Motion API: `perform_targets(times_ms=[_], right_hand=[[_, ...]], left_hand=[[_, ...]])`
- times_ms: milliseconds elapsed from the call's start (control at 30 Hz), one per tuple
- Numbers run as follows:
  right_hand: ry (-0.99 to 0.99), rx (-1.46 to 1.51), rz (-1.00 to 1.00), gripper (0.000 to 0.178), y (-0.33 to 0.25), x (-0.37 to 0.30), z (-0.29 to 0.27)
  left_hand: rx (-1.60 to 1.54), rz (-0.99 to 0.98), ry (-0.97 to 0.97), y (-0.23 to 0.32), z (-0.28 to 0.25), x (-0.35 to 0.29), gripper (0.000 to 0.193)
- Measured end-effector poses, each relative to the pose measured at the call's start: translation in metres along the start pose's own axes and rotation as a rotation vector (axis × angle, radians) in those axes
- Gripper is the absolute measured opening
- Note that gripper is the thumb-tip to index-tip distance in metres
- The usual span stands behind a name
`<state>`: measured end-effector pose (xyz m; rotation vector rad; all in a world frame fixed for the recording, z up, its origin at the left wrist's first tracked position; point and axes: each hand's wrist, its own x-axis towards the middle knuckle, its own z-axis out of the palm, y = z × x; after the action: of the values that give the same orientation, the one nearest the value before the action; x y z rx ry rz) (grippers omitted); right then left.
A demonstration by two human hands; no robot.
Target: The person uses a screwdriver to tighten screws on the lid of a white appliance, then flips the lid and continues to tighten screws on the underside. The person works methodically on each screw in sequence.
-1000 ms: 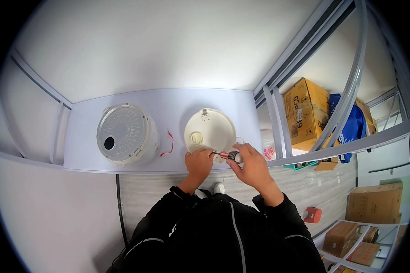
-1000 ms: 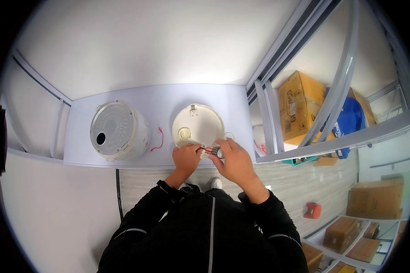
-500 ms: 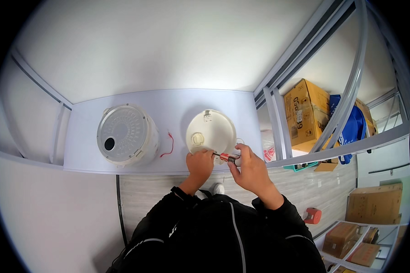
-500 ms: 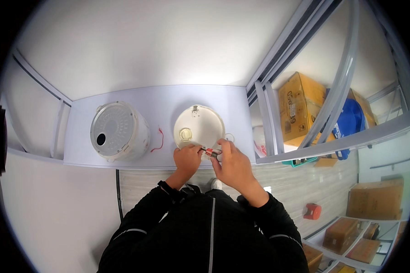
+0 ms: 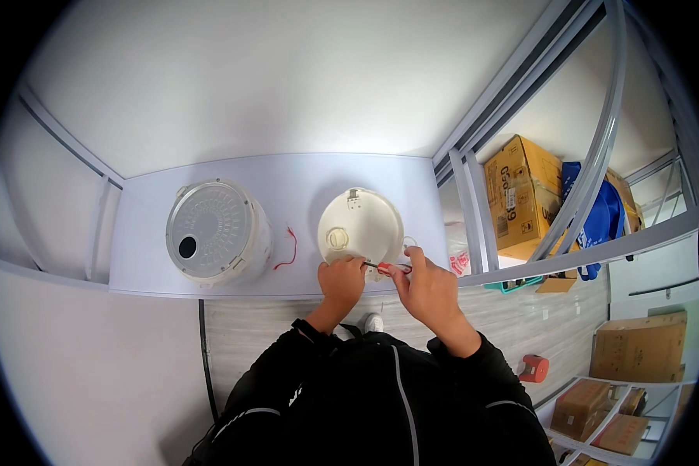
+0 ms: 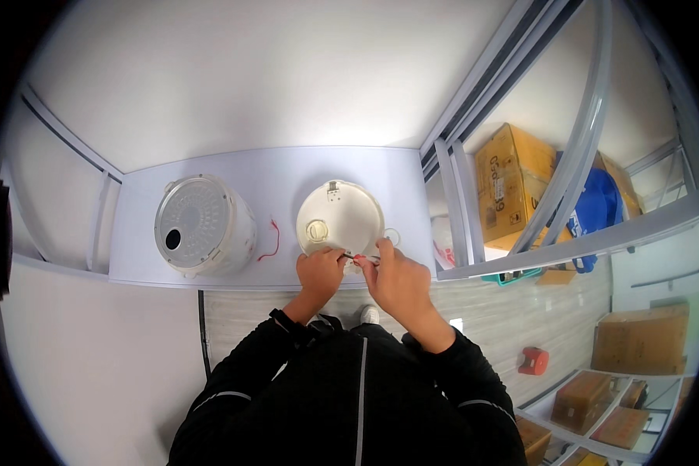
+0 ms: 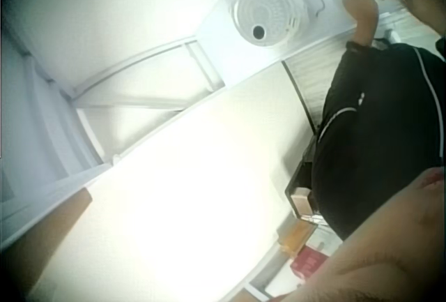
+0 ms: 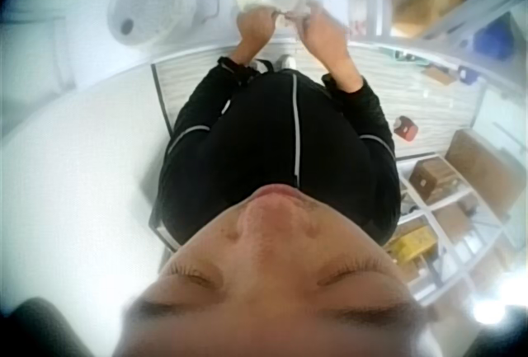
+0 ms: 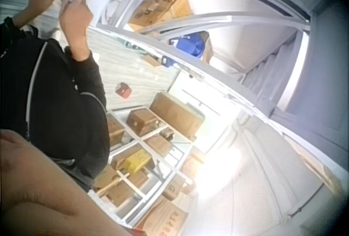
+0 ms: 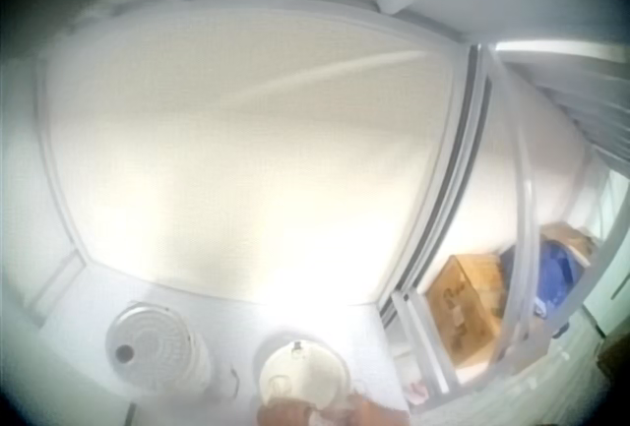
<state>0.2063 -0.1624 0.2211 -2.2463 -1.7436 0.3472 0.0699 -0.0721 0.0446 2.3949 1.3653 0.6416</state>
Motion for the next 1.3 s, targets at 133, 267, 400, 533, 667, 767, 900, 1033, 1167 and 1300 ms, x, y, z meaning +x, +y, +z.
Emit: perform_targets(times_ms=[133, 267, 400, 533, 667, 767, 900, 1033, 1167, 1300], right_hand=[[0.047, -0.046, 0.029, 0.047, -0.004, -0.002, 0.001], [0.275, 0.056, -0.285, 0.046, 0.002, -0.001, 0.007], [0.094, -0.047, -0.126, 0.053, 0.005, -0.001, 0.013], [-0.163, -0.16, 0.096, 0.055, -0.005, 0.001, 0.004], [0.225, -0.066, -0.234, 0.048, -0.007, -0.006, 0.003], [0.202, 0.012, -0.263, 0.048, 0.0, -0.006, 0.01], [-0.007, -0.077, -0.05, 0.046, -0.009, -0.002, 0.007], [0.127, -0.051, -0.156, 0.045, -0.005, -0.005, 0.005], [0.155, 0.067, -0.329, 0.051, -0.004, -0.012, 0.006], [0.119, 0.027, -0.254, 0.052, 0.003, -0.01, 0.012]], left_hand=[[0.008, -0.007, -0.008, 0.002, -0.003, 0.001, 0.015], [-0.009, -0.006, 0.006, 0.001, -0.001, 0.0, 0.014], [0.003, -0.007, 0.003, 0.001, 0.001, 0.0, 0.013], [0.004, -0.006, 0.0, 0.001, 0.0, 0.0, 0.013], [-0.005, -0.011, 0.004, 0.001, 0.001, 0.0, 0.013], [-0.003, -0.012, -0.026, 0.002, -0.001, 0.001, 0.013], [-0.002, -0.012, -0.03, 0.0, -0.002, 0.001, 0.014], [-0.037, -0.048, -0.071, 0.004, -0.006, 0.002, 0.011], [-0.035, -0.036, -0.07, 0.003, -0.006, 0.003, 0.011], [0.005, -0.016, -0.057, 0.002, -0.006, 0.004, 0.012]])
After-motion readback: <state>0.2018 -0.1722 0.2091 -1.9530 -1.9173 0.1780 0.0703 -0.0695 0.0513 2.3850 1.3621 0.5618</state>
